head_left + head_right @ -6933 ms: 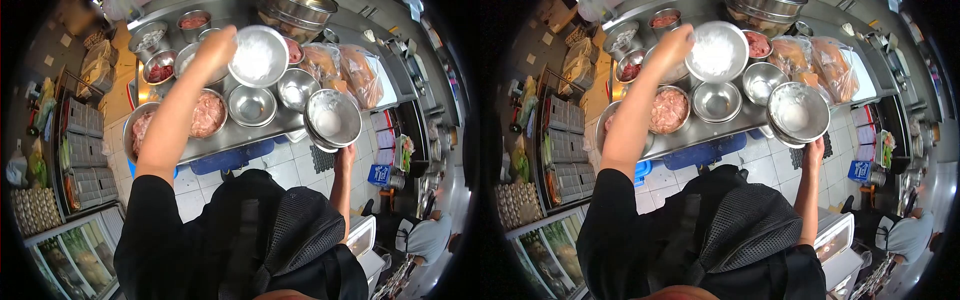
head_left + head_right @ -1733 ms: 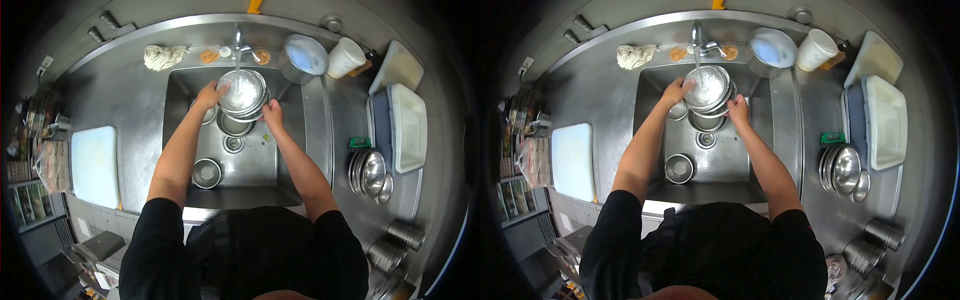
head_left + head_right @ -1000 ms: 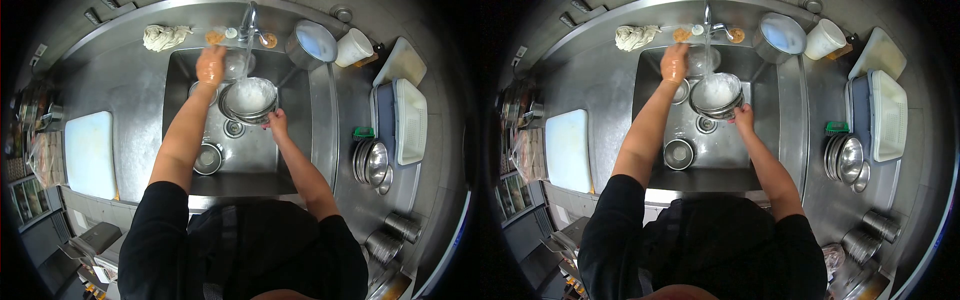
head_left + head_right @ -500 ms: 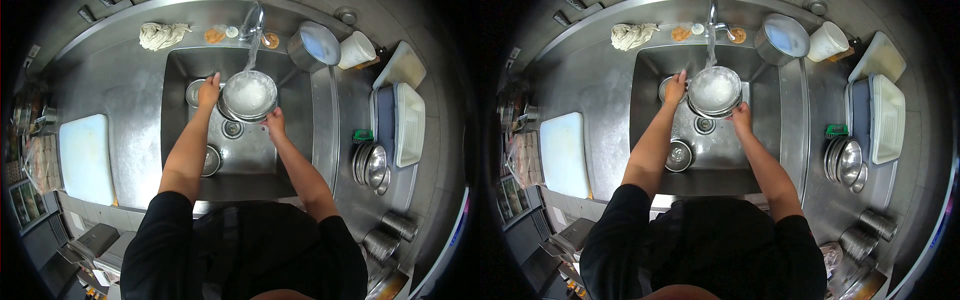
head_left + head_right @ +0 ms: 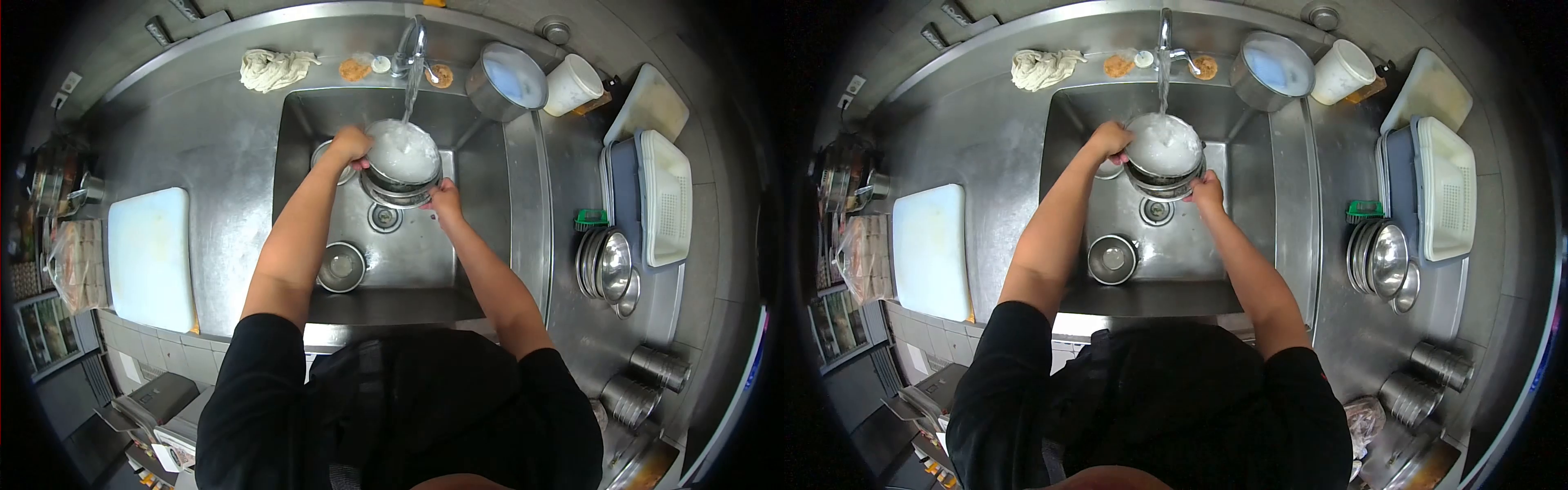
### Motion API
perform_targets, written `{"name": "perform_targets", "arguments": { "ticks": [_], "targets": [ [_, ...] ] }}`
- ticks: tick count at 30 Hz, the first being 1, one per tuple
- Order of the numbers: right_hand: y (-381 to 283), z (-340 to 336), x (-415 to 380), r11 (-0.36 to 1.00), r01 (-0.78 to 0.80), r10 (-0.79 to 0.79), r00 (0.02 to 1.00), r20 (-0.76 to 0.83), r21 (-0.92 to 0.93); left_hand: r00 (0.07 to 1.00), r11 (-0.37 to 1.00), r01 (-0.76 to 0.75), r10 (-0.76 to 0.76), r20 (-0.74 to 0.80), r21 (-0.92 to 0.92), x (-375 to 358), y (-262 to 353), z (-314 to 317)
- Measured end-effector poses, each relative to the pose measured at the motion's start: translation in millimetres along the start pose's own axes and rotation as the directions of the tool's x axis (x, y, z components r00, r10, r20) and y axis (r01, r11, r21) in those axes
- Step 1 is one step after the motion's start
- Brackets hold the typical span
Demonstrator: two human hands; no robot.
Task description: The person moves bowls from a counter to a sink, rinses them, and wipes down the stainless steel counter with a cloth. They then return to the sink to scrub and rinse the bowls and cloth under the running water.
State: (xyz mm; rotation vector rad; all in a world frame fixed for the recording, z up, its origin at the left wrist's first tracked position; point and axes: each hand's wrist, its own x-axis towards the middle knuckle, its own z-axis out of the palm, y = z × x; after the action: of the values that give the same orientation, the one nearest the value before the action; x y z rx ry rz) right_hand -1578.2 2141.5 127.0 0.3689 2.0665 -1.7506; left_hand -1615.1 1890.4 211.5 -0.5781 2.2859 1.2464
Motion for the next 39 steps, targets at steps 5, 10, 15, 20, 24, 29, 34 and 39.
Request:
{"name": "perform_targets", "arguments": {
  "ticks": [5,10,15,20,24,29,34,39],
  "targets": [
    [-1.3,1.5,-2.8,0.998,-0.034,0.041,0.990,0.138,-0.058,0.950,0.938,0.267,-0.219,0.222,-0.220,4.5,-26.2,-10.5],
    [5.3,-7.7,-12.4,0.979,-0.179,0.197,0.956,0.218,-0.101,0.961,0.962,-0.271,0.269,-0.064,-0.031,1.6,4.3,-3.8],
    [3.2,-19.3,-28.0,0.968,-0.250,0.247,0.950,0.193,-0.007,0.668,0.674,-0.449,0.689,-0.280,0.587,-0.3,31.9,23.0],
    [11.7,-30.4,-20.9,0.985,-0.138,0.135,0.990,0.037,0.107,0.731,0.746,-0.326,0.588,-0.347,0.580,12.4,3.2,37.1],
    [-2.8,-28.9,-19.5,0.995,-0.030,0.038,0.996,-0.081,0.095,0.886,0.891,-0.176,0.328,-0.327,0.418,25.0,-30.6,53.3],
    [-15.3,-11.4,-6.4,0.980,0.033,-0.007,0.991,-0.130,0.197,0.996,0.999,0.042,-0.043,-0.073,-0.012,26.7,-52.9,56.0],
    [-20.2,-0.2,1.7,0.979,0.043,-0.012,0.988,-0.154,0.198,0.967,0.951,-0.077,-0.002,-0.255,-0.301,-3.5,-12.4,31.6],
    [-24.7,12.0,-3.0,0.985,0.084,-0.059,0.985,-0.161,0.153,0.926,0.899,-0.093,0.236,-0.295,0.427,6.2,1.3,25.4]
  ]
}}
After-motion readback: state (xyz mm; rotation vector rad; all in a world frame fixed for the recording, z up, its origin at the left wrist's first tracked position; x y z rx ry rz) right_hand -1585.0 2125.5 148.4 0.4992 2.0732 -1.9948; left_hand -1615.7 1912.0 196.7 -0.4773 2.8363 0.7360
